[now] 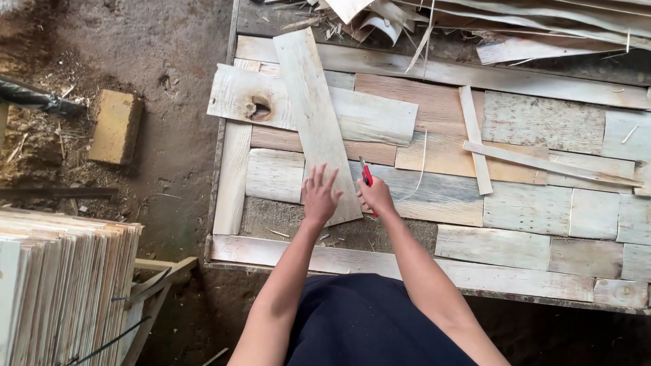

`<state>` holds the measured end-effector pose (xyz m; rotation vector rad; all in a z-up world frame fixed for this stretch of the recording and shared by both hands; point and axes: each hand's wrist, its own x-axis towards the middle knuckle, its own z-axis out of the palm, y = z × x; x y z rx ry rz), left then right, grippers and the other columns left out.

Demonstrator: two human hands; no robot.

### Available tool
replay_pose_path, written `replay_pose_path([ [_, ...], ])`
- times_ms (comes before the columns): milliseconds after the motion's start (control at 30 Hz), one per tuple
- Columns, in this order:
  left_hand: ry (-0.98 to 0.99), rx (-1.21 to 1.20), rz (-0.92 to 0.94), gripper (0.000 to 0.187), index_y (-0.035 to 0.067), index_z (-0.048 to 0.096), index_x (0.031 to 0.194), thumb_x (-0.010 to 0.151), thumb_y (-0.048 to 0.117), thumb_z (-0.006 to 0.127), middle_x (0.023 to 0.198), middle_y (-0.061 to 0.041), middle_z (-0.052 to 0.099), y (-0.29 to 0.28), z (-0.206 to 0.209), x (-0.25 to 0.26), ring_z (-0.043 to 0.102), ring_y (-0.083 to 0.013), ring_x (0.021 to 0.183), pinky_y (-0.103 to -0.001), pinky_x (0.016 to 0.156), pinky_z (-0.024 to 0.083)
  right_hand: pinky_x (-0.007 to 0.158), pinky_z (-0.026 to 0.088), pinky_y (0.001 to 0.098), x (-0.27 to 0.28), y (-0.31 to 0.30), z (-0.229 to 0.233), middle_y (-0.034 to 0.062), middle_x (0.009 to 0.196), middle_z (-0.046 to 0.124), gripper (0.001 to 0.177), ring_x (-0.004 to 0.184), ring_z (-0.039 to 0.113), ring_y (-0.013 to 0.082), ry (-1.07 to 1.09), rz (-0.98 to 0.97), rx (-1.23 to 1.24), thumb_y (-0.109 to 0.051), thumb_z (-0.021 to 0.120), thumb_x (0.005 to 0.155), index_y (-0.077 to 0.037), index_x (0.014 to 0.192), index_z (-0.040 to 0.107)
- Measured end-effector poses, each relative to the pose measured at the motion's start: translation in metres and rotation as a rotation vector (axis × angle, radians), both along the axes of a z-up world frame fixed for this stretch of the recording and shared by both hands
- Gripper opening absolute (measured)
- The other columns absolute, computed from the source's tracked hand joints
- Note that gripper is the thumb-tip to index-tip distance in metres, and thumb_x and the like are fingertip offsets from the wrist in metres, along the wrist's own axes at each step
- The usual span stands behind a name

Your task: Trimming the edges of thin wood veneer strips using a small utility cutter on a wooden workbench.

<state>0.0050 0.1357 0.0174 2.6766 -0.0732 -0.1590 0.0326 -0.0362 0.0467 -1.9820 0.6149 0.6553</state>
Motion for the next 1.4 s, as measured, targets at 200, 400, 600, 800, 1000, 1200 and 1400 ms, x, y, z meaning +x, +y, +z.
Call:
replay_pose_path([
  [200, 0.273, 0.05, -0.082, 0.08, 0.033, 0.034, 0.159, 0.09, 0.043, 0.073, 0.174, -0.002, 0.008, -0.012, 0.022, -0.003, -0.002, -0.0328, 0.158, -0.061, 0.123, 0.004, 0.043, 0.064, 0.0326, 0.009, 0.007, 0.029, 0.0156, 0.078, 0.075, 0.036, 0.055, 0.071, 0.0247, 0.021, 0.234, -0.074, -0.035, 0.051, 0.095, -0.002, 0.106, 0.062],
  [400, 0.335, 0.077, -0.072, 0.079, 0.032, 0.035, 0.159, 0.091, 0.042, 0.073, 0.174, -0.001, 0.007, -0.015, 0.031, 0.001, -0.005, -0.0326, 0.158, -0.061, 0.124, 0.005, 0.054, 0.067, 0.0376, 0.01, 0.016, 0.037, 0.0185, 0.081, 0.075, 0.04, 0.053, 0.072, 0.0268, 0.049, 0.415, -0.204, -0.036, 0.047, 0.094, -0.002, 0.111, 0.059],
  [600, 0.325, 0.044, -0.066, 0.078, 0.031, 0.037, 0.159, 0.09, 0.041, 0.073, 0.174, -0.002, 0.007, -0.014, 0.024, 0.0, -0.005, -0.0332, 0.158, -0.062, 0.124, 0.005, 0.092, 0.058, 0.0586, 0.001, 0.022, 0.013, 0.0306, 0.115, 0.069, 0.051, 0.102, 0.071, 0.0472, 0.076, 0.473, -0.297, -0.039, 0.041, 0.098, 0.001, 0.126, 0.056],
  [800, 0.265, 0.128, -0.102, 0.083, 0.031, 0.036, 0.16, 0.089, 0.043, 0.075, 0.174, -0.001, 0.007, -0.013, 0.002, -0.002, 0.0, -0.0376, 0.158, -0.065, 0.122, 0.014, 0.097, 0.054, 0.0612, -0.028, 0.032, 0.002, 0.0362, 0.124, 0.064, 0.056, 0.116, 0.064, 0.0535, 0.125, 0.439, -0.278, -0.037, 0.039, 0.099, 0.005, 0.134, 0.049],
  [1000, 0.264, 0.125, -0.077, 0.083, 0.033, 0.036, 0.16, 0.088, 0.049, 0.074, 0.174, 0.0, 0.007, -0.016, 0.01, -0.002, -0.002, -0.0363, 0.158, -0.064, 0.123, 0.013, 0.098, 0.054, 0.0576, -0.046, 0.028, 0.009, 0.0332, 0.124, 0.065, 0.055, 0.115, 0.065, 0.0514, 0.155, 0.49, -0.331, -0.041, 0.037, 0.099, 0.003, 0.13, 0.05],
  [1200, 0.291, 0.116, -0.063, 0.082, 0.036, 0.035, 0.16, 0.089, 0.049, 0.073, 0.174, 0.002, 0.005, -0.018, 0.003, -0.003, -0.005, -0.0349, 0.158, -0.063, 0.123, 0.009, 0.096, 0.053, 0.0602, -0.058, 0.032, 0.065, 0.0392, 0.121, 0.064, 0.053, 0.116, 0.063, 0.0551, 0.148, 0.462, -0.284, -0.033, 0.039, 0.098, 0.009, 0.128, 0.052],
  [1400, 0.295, 0.166, -0.058, 0.084, 0.037, 0.033, 0.161, 0.089, 0.047, 0.074, 0.174, 0.003, 0.004, -0.021, 0.002, -0.003, -0.002, -0.0362, 0.158, -0.065, 0.123, 0.012, 0.094, 0.054, 0.0599, -0.074, 0.019, 0.023, 0.0389, 0.118, 0.066, 0.054, 0.114, 0.065, 0.0541, 0.144, 0.476, -0.295, -0.035, 0.038, 0.097, 0.008, 0.125, 0.053],
])
